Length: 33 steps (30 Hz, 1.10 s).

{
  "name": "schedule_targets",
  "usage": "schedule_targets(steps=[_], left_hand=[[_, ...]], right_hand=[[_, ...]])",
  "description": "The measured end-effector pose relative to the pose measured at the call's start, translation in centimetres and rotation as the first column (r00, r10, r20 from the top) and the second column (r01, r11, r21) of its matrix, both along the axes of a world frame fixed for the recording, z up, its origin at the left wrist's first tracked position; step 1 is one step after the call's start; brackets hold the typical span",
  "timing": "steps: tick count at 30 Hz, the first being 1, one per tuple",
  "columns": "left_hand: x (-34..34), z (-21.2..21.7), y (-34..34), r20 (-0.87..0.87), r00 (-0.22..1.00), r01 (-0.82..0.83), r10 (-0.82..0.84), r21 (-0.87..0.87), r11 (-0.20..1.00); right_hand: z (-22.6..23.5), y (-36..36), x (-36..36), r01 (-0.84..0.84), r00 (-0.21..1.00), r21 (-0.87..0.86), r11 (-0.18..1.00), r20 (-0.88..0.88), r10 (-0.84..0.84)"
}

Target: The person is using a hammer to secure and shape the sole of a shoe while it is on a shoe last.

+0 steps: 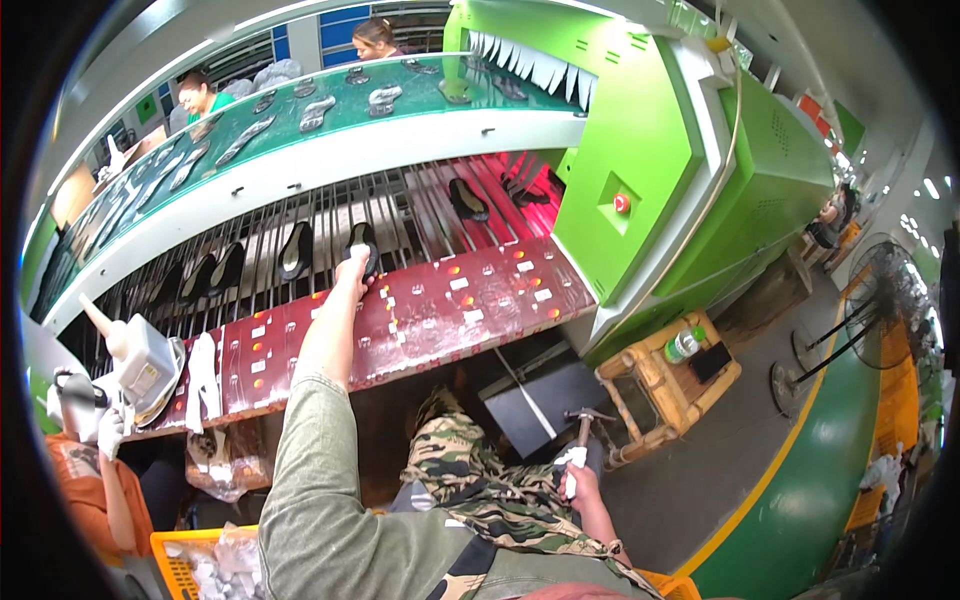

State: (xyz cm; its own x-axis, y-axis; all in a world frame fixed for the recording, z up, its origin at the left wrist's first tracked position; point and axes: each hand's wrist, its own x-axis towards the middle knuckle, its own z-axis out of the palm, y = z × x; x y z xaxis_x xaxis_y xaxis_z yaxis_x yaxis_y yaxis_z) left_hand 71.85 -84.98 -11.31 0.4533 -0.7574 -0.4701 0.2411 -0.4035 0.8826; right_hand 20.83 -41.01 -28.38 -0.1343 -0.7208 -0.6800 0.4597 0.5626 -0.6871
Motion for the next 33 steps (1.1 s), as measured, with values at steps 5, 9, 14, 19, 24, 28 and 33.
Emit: schedule_targets(steps=[5, 9, 14, 19, 24, 28, 33], left_hand=[[0.0, 0.0, -1.7, 0.055, 0.998, 0.025, -0.025, -0.012, 1.000], [0.3, -0.6, -3.7, 0.097, 0.995, -0.009, 0.014, -0.055, 0.998], [1.9, -2.2, -5.9, 0.195, 0.975, -0.088, 0.105, -0.095, 0.992], [1.6, -2.6, -5.7, 0.298, 0.945, -0.105, 0.138, -0.126, 0.987], [1.4, -2.4, -4.4, 0.548, 0.809, -0.179, 0.213, -0.116, 0.977], [-1.2, -1.8, -4.8, 0.738, 0.647, -0.144, 0.193, -0.130, 0.981], [0.0, -3.0, -2.2, 0.816, 0.537, 0.104, 0.215, -0.317, 0.943]], right_hand=[[0.4, -0.4, -0.2, 0.009, 1.000, 0.044, 0.999, 0.004, -0.009], [0.8, -1.1, 0.2, 0.008, 1.000, 0.052, 0.999, -0.003, -0.008], [1.5, -1.8, 0.9, 0.006, 1.000, 0.073, 0.997, -0.005, -0.005], [1.4, -1.7, 1.2, 0.029, 0.999, 0.066, 0.997, 0.014, -0.030], [1.2, -1.4, 1.4, 0.030, 0.999, 0.074, 0.997, 0.036, -0.033], [0.6, -1.2, 0.6, 0.047, 0.997, 0.042, 0.998, 0.051, -0.049], [0.4, -1.6, 0.3, 0.017, 0.998, 0.010, 1.000, 0.064, -0.017]])
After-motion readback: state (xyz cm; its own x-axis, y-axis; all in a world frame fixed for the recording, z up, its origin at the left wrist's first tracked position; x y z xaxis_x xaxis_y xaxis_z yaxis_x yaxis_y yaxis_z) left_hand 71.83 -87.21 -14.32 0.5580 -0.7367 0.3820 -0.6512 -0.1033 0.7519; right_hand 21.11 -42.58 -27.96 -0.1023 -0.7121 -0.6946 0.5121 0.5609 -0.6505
